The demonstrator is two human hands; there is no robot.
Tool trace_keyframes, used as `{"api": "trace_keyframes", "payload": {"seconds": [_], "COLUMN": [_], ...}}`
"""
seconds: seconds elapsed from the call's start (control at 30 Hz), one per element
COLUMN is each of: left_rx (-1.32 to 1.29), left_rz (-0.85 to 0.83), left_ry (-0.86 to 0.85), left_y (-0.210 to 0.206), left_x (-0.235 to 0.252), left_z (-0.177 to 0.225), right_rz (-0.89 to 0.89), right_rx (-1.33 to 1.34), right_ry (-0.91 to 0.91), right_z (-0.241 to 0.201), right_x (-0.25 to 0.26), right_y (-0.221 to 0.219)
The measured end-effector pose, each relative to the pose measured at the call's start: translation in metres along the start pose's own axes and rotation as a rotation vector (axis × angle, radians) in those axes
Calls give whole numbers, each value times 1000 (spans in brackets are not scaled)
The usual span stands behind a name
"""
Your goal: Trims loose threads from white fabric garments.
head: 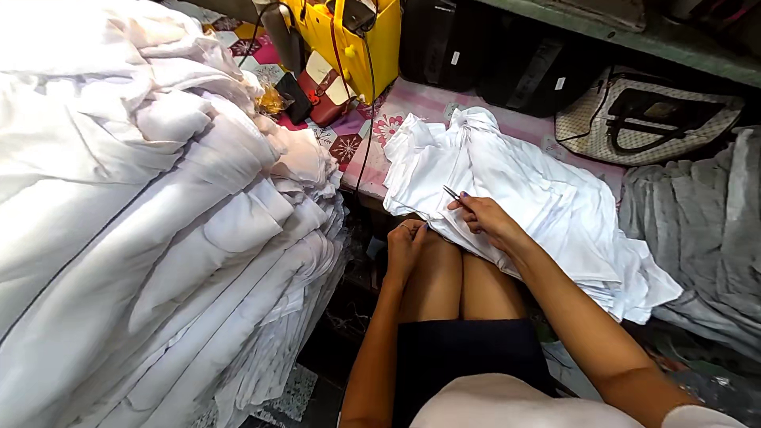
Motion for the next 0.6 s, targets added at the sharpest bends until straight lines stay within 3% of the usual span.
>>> {"api": "trace_keyframes", "payload": {"seconds": [0.27, 0.5, 0.6], "left_rx": [-80, -27, 208], "left_rz": [-15, -16, -109], "left_ry": [-11, -35, 153], "left_y": [4, 7, 15], "left_x": [-10, -11, -16], "left_z": [9, 9, 6], "right_rz": [-220, -174, -164], "right_rx": [44, 6, -12], "right_ry": [-230, -237, -184], "right_z": [16, 22, 19], "right_x": [-20, -1, -8], "right_y": [-16, -23, -20]}}
Point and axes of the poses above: each hand's wrist, its own x-axis towards the middle knuckle, its own y-axis out of the back of the hand, z = x × y, the point moved 7 cm from there along x, towards the middle knuckle, and after that the axes turned 15 degrees about -z, right-handed, at the moved point
